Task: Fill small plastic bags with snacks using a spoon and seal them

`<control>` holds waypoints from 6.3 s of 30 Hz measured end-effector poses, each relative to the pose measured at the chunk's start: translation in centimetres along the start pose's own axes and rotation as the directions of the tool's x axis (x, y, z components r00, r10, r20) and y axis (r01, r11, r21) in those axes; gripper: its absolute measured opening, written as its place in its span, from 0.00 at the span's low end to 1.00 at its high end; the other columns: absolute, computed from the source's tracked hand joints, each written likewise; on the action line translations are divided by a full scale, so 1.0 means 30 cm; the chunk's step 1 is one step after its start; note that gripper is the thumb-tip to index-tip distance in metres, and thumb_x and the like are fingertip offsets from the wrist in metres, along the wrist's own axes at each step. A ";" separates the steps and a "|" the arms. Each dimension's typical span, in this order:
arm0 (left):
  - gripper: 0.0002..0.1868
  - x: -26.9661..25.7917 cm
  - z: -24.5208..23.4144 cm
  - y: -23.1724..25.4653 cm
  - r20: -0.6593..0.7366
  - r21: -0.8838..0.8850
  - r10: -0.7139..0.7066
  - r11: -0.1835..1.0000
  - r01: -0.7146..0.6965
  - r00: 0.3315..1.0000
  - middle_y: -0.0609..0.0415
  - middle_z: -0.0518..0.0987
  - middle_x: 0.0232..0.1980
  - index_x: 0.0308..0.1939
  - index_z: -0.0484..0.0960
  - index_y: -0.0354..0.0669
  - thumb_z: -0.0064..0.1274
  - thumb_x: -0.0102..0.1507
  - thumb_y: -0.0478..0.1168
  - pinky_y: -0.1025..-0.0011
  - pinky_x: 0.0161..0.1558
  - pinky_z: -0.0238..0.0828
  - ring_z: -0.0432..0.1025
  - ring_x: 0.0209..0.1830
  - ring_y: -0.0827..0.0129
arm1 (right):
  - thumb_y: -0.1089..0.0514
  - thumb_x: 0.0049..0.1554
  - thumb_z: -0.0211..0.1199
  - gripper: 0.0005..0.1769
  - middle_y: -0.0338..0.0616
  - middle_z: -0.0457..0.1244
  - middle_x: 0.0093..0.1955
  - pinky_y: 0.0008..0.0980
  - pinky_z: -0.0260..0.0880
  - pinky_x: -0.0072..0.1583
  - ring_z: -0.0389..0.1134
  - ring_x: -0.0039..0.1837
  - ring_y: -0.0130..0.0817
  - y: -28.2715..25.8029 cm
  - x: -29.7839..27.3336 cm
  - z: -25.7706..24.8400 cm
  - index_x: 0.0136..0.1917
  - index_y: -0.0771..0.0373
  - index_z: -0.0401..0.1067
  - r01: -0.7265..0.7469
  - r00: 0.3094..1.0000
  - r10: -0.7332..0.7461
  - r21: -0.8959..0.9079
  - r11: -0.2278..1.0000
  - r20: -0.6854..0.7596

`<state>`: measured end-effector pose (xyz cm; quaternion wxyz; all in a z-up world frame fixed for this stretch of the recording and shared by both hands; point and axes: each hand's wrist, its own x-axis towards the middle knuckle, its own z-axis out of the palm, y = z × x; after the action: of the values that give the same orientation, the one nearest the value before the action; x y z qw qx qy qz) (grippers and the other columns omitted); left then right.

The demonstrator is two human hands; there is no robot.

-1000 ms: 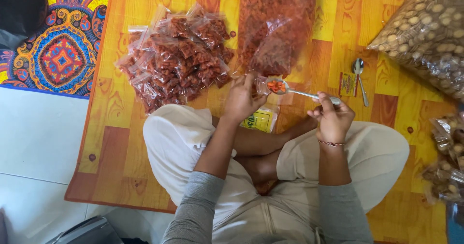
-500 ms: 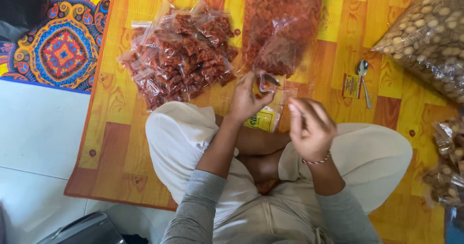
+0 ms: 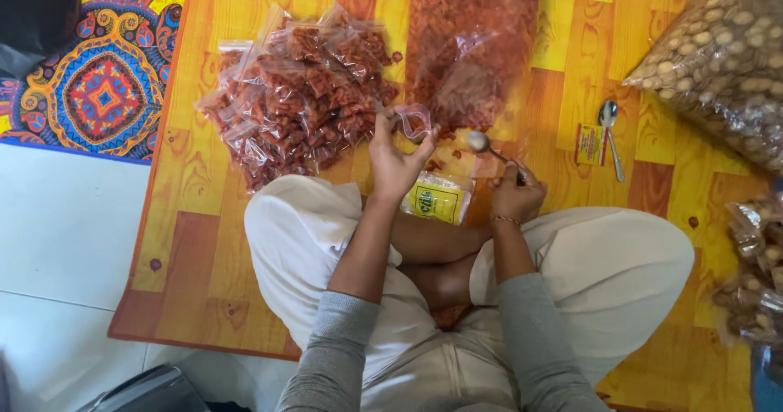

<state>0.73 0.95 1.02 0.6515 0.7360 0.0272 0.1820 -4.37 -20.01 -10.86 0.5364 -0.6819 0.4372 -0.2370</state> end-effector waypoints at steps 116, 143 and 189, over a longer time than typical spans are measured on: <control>0.32 -0.033 0.004 -0.056 0.290 0.398 0.092 0.894 -0.207 0.953 0.39 0.82 0.43 0.54 0.74 0.43 0.69 0.50 0.48 0.51 0.54 0.71 0.79 0.45 0.42 | 0.60 0.60 0.64 0.07 0.45 0.72 0.42 0.19 0.73 0.31 0.57 0.27 0.15 -0.218 -0.057 -0.186 0.52 0.63 0.76 -0.312 0.937 0.241 0.297 0.902 0.253; 0.33 -0.048 0.030 -0.012 0.383 0.163 0.077 0.975 -0.150 0.921 0.40 0.82 0.45 0.55 0.77 0.45 0.71 0.48 0.46 0.50 0.50 0.76 0.79 0.46 0.39 | 0.70 0.62 0.63 0.10 0.49 0.70 0.47 0.40 0.72 0.53 0.71 0.48 0.44 -0.604 -0.290 -0.316 0.55 0.66 0.81 0.913 0.320 -0.846 0.100 0.396 0.426; 0.33 0.002 -0.017 -0.014 0.107 0.188 0.127 0.971 -0.145 0.986 0.39 0.83 0.45 0.56 0.76 0.42 0.73 0.50 0.41 0.50 0.52 0.75 0.79 0.48 0.41 | 0.58 0.60 0.67 0.21 0.41 0.69 0.36 0.26 0.77 0.32 0.65 0.28 0.21 0.103 0.053 0.011 0.63 0.60 0.63 -0.501 0.858 0.457 0.187 0.845 0.234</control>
<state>0.71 1.50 0.68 0.5627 0.8043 -0.0365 0.1877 -4.37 -21.33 -14.11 0.6945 -0.4990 0.5115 -0.0837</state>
